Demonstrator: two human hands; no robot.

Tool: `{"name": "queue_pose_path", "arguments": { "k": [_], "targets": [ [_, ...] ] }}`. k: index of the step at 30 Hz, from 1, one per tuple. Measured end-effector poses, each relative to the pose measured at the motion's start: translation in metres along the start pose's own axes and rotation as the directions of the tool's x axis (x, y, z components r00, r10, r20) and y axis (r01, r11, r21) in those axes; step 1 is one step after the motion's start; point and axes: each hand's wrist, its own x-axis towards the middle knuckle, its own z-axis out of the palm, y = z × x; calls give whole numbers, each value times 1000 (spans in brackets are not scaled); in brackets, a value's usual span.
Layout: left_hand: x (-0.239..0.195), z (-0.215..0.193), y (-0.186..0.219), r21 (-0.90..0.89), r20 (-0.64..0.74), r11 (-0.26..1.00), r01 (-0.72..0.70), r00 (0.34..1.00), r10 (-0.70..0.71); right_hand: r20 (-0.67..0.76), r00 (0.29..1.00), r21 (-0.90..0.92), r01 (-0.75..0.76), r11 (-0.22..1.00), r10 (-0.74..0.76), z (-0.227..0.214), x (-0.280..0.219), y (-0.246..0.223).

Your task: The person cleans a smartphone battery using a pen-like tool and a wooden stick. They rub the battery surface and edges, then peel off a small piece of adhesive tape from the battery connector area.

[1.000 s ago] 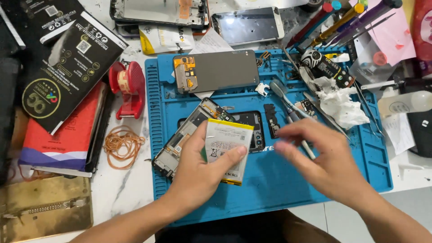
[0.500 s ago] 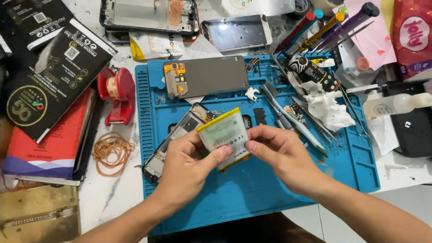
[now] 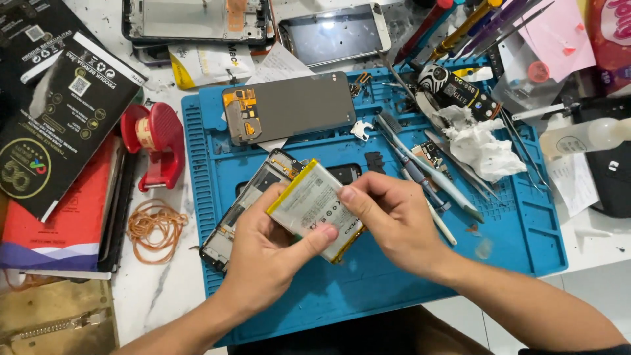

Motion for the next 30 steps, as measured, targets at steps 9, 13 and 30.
{"name": "queue_pose_path", "arguments": {
  "k": [9, 13, 30],
  "targets": [
    [-4, -5, -2, 184, 403, 975, 125, 895, -190, 332, 897, -255, 383, 888, -291, -41, -28, -20],
    [-11, 11, 5, 371, 338, 862, 344, 815, -471, 465, 876, -223, 256, 941, -128, -65, -44, -10],
    [-17, 19, -25, 13, -3, 914, 405, 914, -405, 46, 976, -930, 120, 346, -213, -73, -72, 37]
  ]
}}
